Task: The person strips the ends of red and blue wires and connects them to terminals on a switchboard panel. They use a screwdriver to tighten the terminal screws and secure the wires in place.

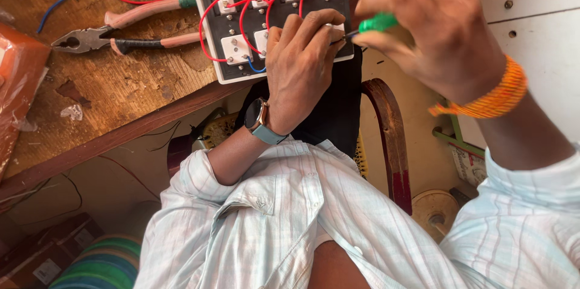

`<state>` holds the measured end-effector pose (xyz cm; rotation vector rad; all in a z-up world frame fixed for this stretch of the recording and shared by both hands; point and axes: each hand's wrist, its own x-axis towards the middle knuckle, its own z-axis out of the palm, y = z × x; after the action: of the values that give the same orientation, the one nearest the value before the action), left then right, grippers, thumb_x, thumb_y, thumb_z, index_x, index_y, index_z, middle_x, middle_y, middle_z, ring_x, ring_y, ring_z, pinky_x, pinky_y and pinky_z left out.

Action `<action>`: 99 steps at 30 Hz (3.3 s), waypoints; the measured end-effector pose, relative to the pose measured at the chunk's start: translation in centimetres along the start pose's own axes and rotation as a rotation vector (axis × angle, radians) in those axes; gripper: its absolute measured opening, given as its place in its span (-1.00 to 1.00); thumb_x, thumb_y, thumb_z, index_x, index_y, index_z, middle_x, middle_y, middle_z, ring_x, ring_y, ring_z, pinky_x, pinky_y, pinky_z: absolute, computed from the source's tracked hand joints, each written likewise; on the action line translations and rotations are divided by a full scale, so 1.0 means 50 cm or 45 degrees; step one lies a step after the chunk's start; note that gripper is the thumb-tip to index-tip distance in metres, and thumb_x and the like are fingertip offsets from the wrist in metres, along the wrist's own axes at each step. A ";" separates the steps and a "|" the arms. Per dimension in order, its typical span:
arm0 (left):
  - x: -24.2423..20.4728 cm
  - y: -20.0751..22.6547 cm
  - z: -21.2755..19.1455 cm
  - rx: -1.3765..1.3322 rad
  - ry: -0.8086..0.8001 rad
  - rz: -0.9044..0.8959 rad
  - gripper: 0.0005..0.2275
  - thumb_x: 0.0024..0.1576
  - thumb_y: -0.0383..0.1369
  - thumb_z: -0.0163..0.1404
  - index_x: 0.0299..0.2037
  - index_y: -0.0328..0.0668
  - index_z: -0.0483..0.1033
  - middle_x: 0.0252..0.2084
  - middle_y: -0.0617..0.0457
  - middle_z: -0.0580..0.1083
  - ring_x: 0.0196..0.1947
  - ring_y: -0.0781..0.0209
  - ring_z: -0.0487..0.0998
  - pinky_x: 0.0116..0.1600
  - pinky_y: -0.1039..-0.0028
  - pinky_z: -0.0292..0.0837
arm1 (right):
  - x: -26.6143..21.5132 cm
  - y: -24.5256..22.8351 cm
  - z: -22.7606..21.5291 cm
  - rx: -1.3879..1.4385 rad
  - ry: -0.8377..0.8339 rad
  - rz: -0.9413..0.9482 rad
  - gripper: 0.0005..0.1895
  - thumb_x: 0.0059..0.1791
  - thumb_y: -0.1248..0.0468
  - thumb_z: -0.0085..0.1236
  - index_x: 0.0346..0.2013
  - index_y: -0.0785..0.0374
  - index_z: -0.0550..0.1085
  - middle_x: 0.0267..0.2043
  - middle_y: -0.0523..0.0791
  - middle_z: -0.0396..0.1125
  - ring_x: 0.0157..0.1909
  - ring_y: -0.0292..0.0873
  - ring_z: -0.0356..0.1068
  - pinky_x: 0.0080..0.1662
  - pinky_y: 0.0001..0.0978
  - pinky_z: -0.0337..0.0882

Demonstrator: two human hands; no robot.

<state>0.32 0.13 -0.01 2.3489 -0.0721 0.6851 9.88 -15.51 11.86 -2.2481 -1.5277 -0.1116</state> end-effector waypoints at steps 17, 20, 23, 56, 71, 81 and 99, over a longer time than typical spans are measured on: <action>0.001 0.004 -0.003 -0.010 -0.008 -0.018 -0.90 0.16 -0.45 0.20 -0.21 -0.11 0.53 0.00 0.34 0.47 -0.17 0.25 0.40 -0.09 0.37 0.20 | -0.027 0.009 0.014 0.269 -0.015 -0.016 -0.60 0.00 0.47 0.30 0.07 0.33 0.35 0.09 0.01 0.43 0.05 -0.04 0.52 0.04 -0.39 0.55; 0.000 0.000 -0.002 0.002 -0.021 -0.020 -0.89 0.14 -0.47 0.20 -0.22 -0.11 0.52 0.01 0.34 0.48 -0.17 0.26 0.40 -0.09 0.37 0.21 | -0.023 0.006 0.018 0.135 -0.088 0.027 -0.64 -0.03 0.41 0.35 0.00 0.32 0.40 -0.06 -0.06 0.49 -0.13 -0.07 0.55 -0.12 -0.35 0.53; -0.002 0.000 0.003 -0.005 -0.007 -0.016 -0.88 0.13 -0.48 0.20 -0.19 -0.11 0.54 0.00 0.30 0.46 -0.16 0.24 0.40 -0.08 0.36 0.20 | -0.026 0.001 0.018 0.035 -0.113 0.069 -0.67 0.03 0.37 0.33 0.02 0.31 0.40 -0.02 -0.05 0.48 -0.14 -0.10 0.54 -0.14 -0.34 0.52; -0.005 -0.001 0.003 0.022 -0.050 -0.037 -0.87 0.14 -0.51 0.18 -0.14 -0.16 0.54 0.06 0.29 0.47 -0.13 0.25 0.42 -0.04 0.37 0.22 | -0.031 0.007 0.034 0.318 0.036 -0.088 -0.58 -0.02 0.51 0.26 0.08 0.33 0.34 0.01 -0.04 0.46 -0.03 -0.05 0.55 -0.05 -0.36 0.57; -0.011 -0.002 0.009 -0.001 -0.016 -0.021 -0.89 0.17 -0.49 0.18 -0.17 -0.11 0.55 0.06 0.32 0.47 -0.13 0.27 0.42 -0.03 0.38 0.20 | -0.058 -0.043 0.082 0.058 0.394 0.213 -0.55 0.09 0.38 0.44 -0.01 0.38 0.25 -0.14 -0.05 0.48 -0.19 -0.15 0.54 -0.19 -0.43 0.50; -0.014 -0.003 0.016 0.025 0.034 -0.001 -0.89 0.21 -0.44 0.17 -0.13 -0.15 0.52 0.06 0.25 0.44 -0.14 0.22 0.41 -0.04 0.34 0.20 | -0.052 -0.008 0.073 0.347 0.186 -0.016 -0.58 0.15 0.54 0.10 0.19 0.31 0.13 0.11 0.05 0.40 0.03 -0.11 0.53 0.02 -0.48 0.57; -0.015 -0.009 0.019 0.031 0.046 0.017 -0.90 0.20 -0.47 0.18 -0.16 -0.15 0.51 0.09 0.30 0.45 -0.12 0.24 0.42 -0.02 0.36 0.22 | -0.082 -0.039 0.129 0.341 0.439 0.331 -0.67 0.26 0.48 0.21 0.17 0.32 0.22 0.00 0.01 0.44 0.02 -0.19 0.57 0.02 -0.47 0.56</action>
<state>0.22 -0.22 -1.24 2.3600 -0.0637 0.7389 5.42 -16.00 5.35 -2.0621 -1.0012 -0.1940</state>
